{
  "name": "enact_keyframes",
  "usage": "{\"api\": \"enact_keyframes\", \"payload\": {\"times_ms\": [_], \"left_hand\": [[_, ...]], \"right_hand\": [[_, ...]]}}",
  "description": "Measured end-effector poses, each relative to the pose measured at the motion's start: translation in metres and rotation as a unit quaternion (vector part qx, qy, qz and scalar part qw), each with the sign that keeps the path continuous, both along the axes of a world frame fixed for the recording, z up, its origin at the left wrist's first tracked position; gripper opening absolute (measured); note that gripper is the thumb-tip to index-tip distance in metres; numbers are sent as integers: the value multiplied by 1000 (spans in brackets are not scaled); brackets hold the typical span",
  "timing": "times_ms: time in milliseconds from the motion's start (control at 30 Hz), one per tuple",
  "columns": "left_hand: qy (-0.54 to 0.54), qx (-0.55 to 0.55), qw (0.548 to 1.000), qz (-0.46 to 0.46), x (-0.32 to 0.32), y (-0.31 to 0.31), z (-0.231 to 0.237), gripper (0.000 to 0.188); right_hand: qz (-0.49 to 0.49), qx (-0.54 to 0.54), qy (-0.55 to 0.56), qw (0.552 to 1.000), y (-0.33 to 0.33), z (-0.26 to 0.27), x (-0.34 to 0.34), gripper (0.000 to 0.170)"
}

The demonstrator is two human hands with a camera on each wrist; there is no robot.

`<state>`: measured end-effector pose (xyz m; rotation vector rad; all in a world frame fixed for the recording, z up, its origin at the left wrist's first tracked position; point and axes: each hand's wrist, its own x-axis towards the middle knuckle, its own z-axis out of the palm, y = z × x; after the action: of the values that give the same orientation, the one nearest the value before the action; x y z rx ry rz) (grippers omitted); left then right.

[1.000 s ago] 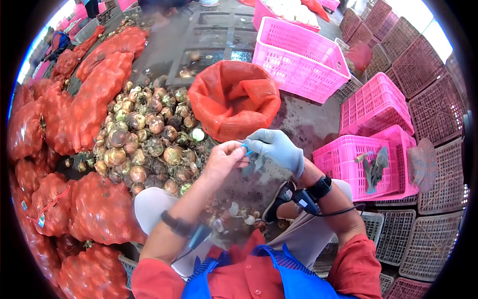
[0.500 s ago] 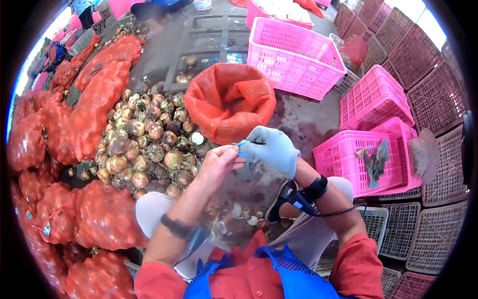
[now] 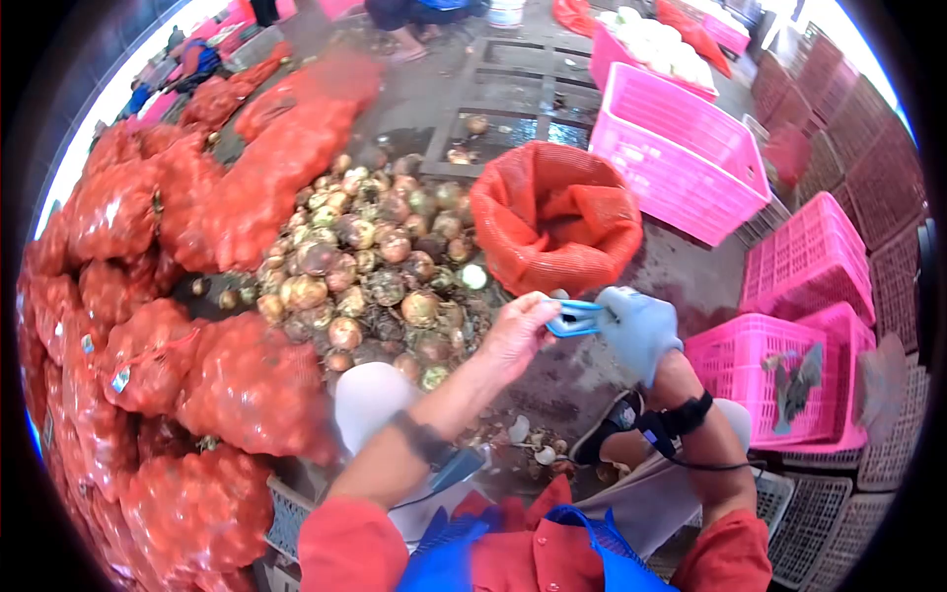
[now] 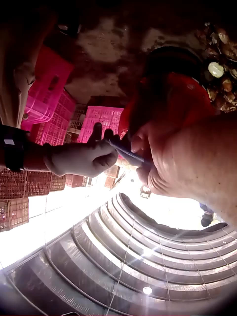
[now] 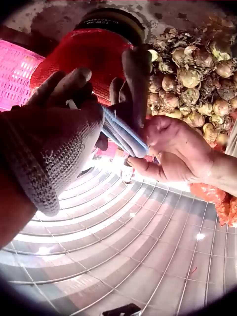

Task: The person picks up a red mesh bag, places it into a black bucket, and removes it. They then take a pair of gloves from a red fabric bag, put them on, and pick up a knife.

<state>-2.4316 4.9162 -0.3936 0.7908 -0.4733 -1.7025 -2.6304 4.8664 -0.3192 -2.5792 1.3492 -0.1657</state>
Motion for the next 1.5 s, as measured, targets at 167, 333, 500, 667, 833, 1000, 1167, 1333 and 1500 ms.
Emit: {"api": "enact_keyframes", "payload": {"times_ms": [167, 333, 500, 667, 833, 1000, 1167, 1333, 1500], "left_hand": [[-136, 5, 990, -41, 0, -1, -13, 12], [-420, -111, 890, 139, -7, -1, 4, 34], [-413, -309, 854, 73, -16, 16, 43, 22], [-551, -313, 771, 63, -14, 20, 16, 21], [-669, -361, 649, -21, -11, 17, 6, 29], [-688, -240, 660, -181, -10, 16, 2, 19], [-634, -236, 715, -174, -2, 7, -9, 17], [-59, -6, 987, -152, 5, -6, -28, 22], [92, 160, 979, -89, 32, -17, -29, 19]], "right_hand": [[-54, 249, -401, 880, 0, -20, 7, 23], [-88, 191, -185, 960, 7, -6, 16, 29], [-74, 153, -190, 967, -4, -35, 4, 27], [-101, 295, -308, 899, 8, -30, 14, 27], [-75, 144, -277, 947, 1, -50, 5, 29], [-116, 293, -303, 899, 26, 1, 14, 29], [-69, 374, -332, 863, 34, -18, 11, 27], [-1, 332, -387, 860, 24, -14, 16, 27], [29, 44, -130, 990, 17, -10, 18, 23]]}}
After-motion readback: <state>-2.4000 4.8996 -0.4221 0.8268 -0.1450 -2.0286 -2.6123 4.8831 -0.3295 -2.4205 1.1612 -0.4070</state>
